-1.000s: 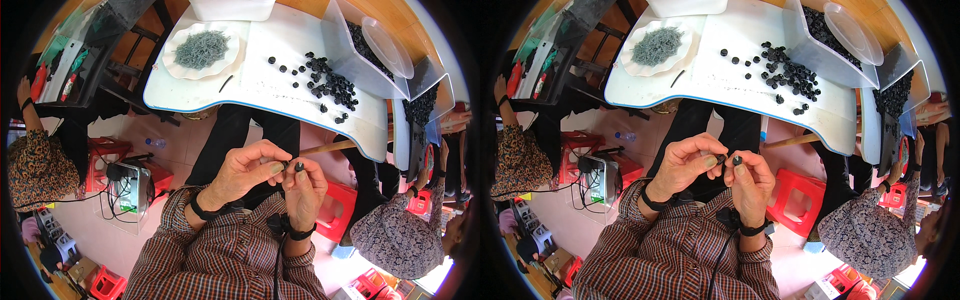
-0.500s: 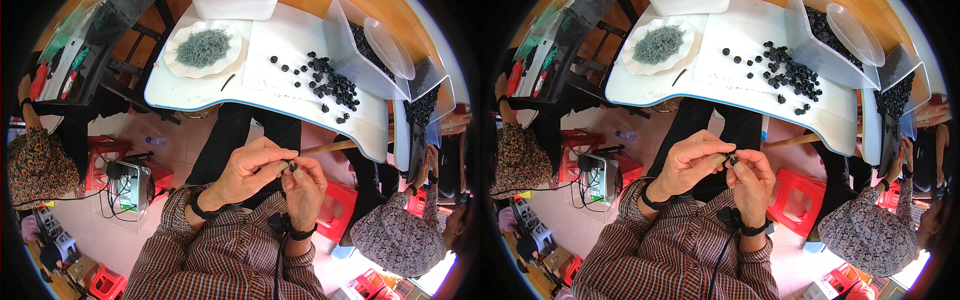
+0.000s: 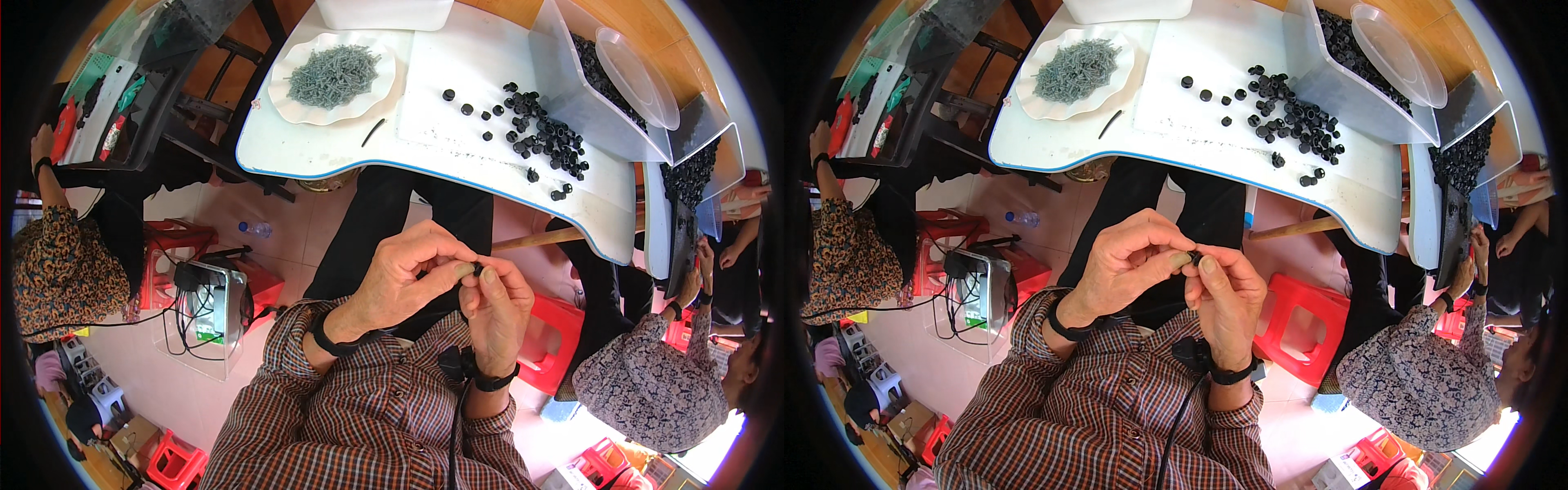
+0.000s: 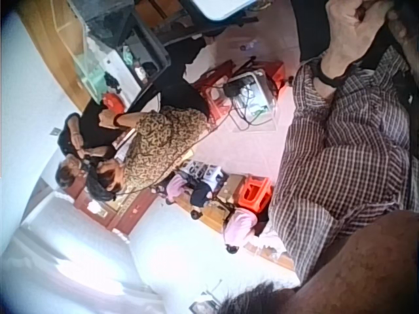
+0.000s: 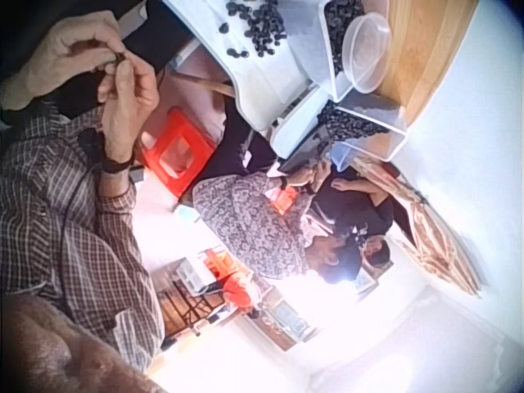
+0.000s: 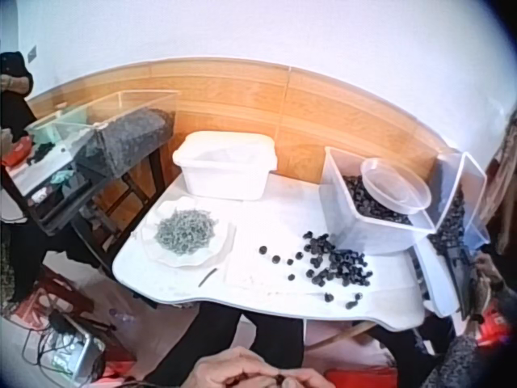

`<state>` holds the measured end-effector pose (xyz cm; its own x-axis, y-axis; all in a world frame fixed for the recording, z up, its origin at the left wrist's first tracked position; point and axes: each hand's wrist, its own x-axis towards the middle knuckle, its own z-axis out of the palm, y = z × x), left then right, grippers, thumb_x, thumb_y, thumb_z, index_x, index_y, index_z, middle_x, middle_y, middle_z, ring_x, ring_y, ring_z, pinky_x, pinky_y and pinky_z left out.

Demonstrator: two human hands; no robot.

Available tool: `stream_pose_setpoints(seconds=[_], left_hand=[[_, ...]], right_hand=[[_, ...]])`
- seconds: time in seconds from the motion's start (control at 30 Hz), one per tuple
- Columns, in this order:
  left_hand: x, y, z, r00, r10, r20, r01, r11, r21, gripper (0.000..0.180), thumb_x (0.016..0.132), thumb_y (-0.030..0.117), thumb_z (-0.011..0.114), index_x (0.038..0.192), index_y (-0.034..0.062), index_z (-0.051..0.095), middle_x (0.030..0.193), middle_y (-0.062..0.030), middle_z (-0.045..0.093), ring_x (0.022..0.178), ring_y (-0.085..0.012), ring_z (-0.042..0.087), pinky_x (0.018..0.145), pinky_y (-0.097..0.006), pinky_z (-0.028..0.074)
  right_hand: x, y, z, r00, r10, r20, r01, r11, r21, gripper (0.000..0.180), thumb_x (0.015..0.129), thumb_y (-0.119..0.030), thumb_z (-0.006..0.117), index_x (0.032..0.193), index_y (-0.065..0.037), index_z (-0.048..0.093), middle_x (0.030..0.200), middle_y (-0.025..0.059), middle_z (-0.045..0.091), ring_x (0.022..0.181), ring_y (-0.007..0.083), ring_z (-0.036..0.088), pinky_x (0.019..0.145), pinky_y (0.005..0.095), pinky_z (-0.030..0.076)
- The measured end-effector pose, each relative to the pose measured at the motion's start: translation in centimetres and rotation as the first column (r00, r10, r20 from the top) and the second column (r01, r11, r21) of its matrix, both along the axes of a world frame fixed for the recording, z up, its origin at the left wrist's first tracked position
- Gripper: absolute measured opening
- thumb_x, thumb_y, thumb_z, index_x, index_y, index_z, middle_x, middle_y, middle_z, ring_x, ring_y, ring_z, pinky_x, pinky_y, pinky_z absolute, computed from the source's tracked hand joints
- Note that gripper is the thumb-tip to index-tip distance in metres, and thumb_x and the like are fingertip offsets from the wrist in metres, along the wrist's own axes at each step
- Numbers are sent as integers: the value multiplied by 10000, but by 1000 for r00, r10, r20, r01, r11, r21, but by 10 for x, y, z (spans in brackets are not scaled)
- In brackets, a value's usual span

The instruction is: Assembling small black plastic components with green wires or fibers at a workbench.

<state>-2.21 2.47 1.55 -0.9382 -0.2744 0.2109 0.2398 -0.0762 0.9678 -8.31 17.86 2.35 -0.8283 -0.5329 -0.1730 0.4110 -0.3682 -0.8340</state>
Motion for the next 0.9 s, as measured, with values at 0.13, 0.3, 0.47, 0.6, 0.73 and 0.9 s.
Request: stream_pose_setpoints(seconds=[0.13, 0.3, 0.47, 0.6, 0.73, 0.9], left_hand=[[0, 1, -2, 1000, -10, 13, 9, 998, 59, 151, 885, -28, 619, 1033, -31, 652, 974, -77, 573, 784, -93, 624, 642, -196, 515], [-1, 2, -2, 999, -32, 21, 27, 979, 202, 122, 903, 8, 617, 1013, -35, 646, 932, -66, 594, 762, -91, 625, 641, -200, 529], [-1, -2, -3, 984, -112, 139, 56, 933, 354, 124, 918, 59, 619, 1012, -13, 654, 875, -41, 630, 721, -67, 611, 623, -191, 513], [-2, -3, -6, 967, -202, 155, 83, 825, 558, 138, 926, 92, 623, 1013, -9, 658, 835, -33, 654, 703, -61, 605, 610, -189, 504], [-4, -1, -7, 963, -243, 120, 109, 751, 652, 142, 926, 96, 625, 1011, -13, 656, 838, -34, 651, 694, -62, 600, 602, -192, 498], [-4, -1, -8, 954, -279, 109, 122, 696, 708, 150, 930, 112, 624, 1016, -7, 656, 831, -30, 647, 689, -60, 593, 596, -184, 485]], right_hand=[[1, -1, 1, 1000, 5, -19, -5, 1000, -6, 205, 940, -89, 594, 1096, 41, 624, 866, 114, 673, 607, 98, 576, 498, 202, 450], [2, -1, 4, 997, 20, -77, -19, 1000, 12, 216, 902, -24, 627, 1108, 40, 617, 871, 94, 662, 627, 91, 582, 525, 189, 458], [9, -3, 14, 967, 16, -252, 39, 977, 211, 250, 860, 44, 649, 1108, 27, 619, 852, 55, 627, 662, 79, 586, 561, 192, 472], [11, -5, 14, 889, 19, -458, 139, 940, 310, 276, 837, 60, 669, 1105, 16, 621, 904, 47, 597, 705, 73, 597, 596, 182, 475], [10, -6, 8, 810, 18, -586, 202, 930, 308, 298, 817, 74, 682, 1102, 8, 623, 941, 57, 586, 724, 76, 604, 606, 180, 475], [10, -6, 7, 768, 2, -641, 250, 920, 302, 330, 793, 81, 696, 1104, -2, 623, 958, 67, 591, 736, 86, 610, 607, 191, 481]])
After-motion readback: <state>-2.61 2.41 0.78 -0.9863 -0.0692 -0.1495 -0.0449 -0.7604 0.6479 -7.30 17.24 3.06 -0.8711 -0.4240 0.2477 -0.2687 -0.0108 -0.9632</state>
